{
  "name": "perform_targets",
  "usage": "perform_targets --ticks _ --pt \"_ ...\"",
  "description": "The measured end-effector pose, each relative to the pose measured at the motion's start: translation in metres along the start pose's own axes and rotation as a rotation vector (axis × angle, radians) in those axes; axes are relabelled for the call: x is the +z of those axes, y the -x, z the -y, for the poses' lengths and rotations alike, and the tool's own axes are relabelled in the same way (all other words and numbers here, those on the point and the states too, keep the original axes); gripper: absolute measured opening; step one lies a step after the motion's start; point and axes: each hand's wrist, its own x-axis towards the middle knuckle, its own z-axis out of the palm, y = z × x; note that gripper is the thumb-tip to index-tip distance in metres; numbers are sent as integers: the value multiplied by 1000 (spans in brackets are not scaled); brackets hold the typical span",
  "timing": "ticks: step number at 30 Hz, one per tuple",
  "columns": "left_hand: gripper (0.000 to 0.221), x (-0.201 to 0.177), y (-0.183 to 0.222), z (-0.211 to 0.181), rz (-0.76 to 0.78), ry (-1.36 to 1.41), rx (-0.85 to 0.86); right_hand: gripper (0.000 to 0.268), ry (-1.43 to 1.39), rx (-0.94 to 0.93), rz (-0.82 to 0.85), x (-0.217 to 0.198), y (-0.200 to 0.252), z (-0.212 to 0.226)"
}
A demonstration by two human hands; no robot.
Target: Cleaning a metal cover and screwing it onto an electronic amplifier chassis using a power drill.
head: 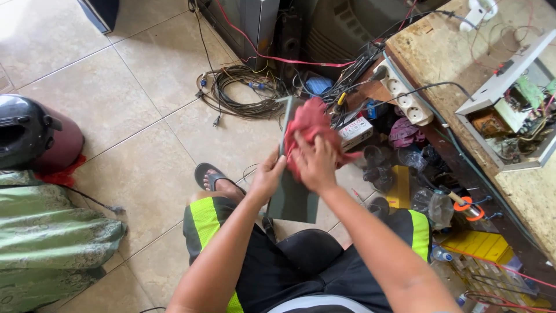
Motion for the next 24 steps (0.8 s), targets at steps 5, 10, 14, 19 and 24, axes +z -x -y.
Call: perform_targets --ticks 5,10,14,19,24 --pt "60 8 34 -49 103 -129 100 54 -12 127 71 0 -62 -22" --pt "59 22 88 -139 185 -661 95 40 -180 304 123 3 -95 -70" --pt "55 2 77 -120 182 -830 152 36 -343 328 226 -32 -102 -72" --pt "49 -10 80 -120 120 -966 255 34 -625 334 386 -71 -96 -72" --pt "47 -10 96 -132 160 -1033 305 39 -572 452 456 -60 -63 -77"
